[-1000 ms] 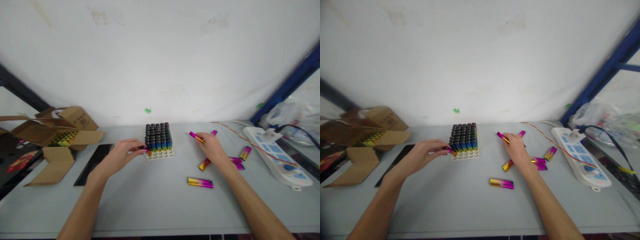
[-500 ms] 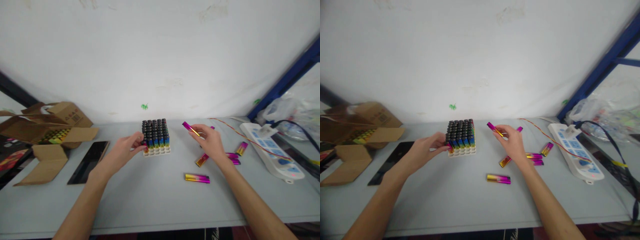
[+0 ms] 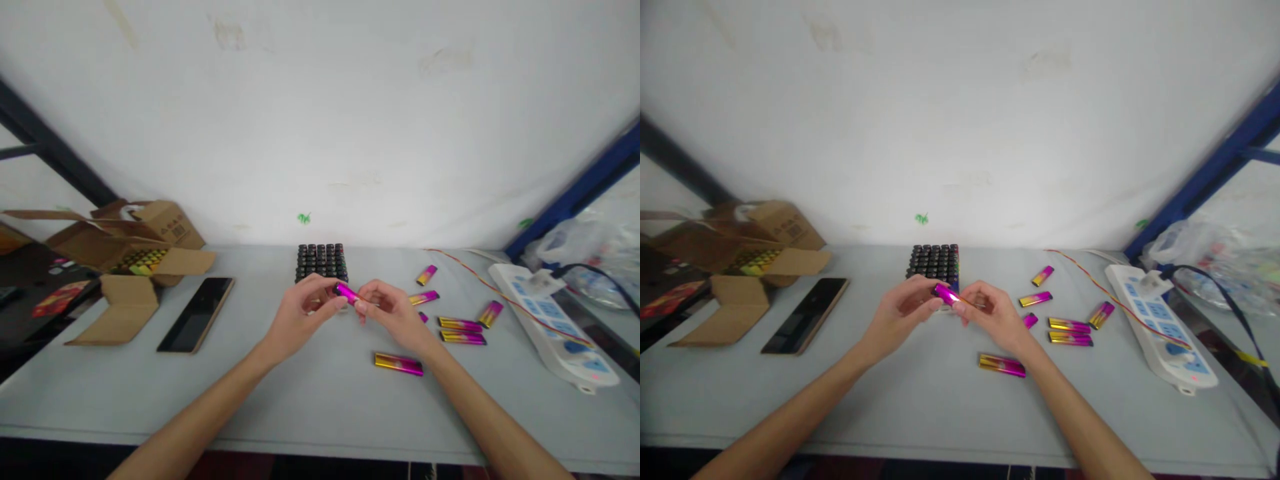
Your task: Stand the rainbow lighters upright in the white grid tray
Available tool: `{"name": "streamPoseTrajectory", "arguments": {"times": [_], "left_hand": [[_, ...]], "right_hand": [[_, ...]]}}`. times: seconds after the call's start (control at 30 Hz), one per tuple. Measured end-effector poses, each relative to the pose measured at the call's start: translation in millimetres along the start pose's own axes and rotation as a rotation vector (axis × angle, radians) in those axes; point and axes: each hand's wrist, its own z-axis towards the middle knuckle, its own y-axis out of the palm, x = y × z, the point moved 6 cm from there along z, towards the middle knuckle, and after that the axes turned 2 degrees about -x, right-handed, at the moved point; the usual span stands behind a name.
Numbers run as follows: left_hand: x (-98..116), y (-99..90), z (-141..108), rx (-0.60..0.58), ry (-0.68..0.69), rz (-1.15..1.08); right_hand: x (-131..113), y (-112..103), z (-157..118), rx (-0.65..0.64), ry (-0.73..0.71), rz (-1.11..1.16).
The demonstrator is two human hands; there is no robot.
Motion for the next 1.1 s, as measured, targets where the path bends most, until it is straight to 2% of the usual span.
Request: {"name": "streamPoseTrajectory", "arguments": {"times": [0.13,0.27,0.37,0.5,0.63,0.8,1.0,1.1], "left_hand": [[-2.4,3.3,1.7,0.096,0.039,-0.046],[-6.1,-2.8,1.4,0.153,-0.027,-0.193],[-14.8,1.7,0.2,0.089,-0.129,-0.362],[-26.1,9.5,-0.6,0.019,-0.271,-0.469],[-29.2,18.8,-0.4,-0.096,-0.315,-0.549],[-33.0,19.3,-4.6,-0.134,-0.286,-0.393],[-38.3,3.8,-4.1,-0.048,-0.183,0.100],[-39.5,0.2,-4.4,-0.054,-0.175,0.198]], "right_hand": [[3.4,7.4,-1.4,-0.040,0.010,-0.053],[5.0,-7.2,-0.7,0.027,-0.015,-0.260],[5.7,-21.5,-0.7,0.114,-0.021,-0.372],[0.7,-28.6,-1.4,0.154,-0.058,-0.470],[-4.1,-29.6,-2.3,0.164,-0.085,-0.574],[-4.8,-31.9,-3.1,0.169,-0.087,-0.655],[-8.3,-34.7,-3.5,0.172,-0.121,-0.767],[-9.0,-34.6,-3.7,0.162,-0.144,-0.813]]}}
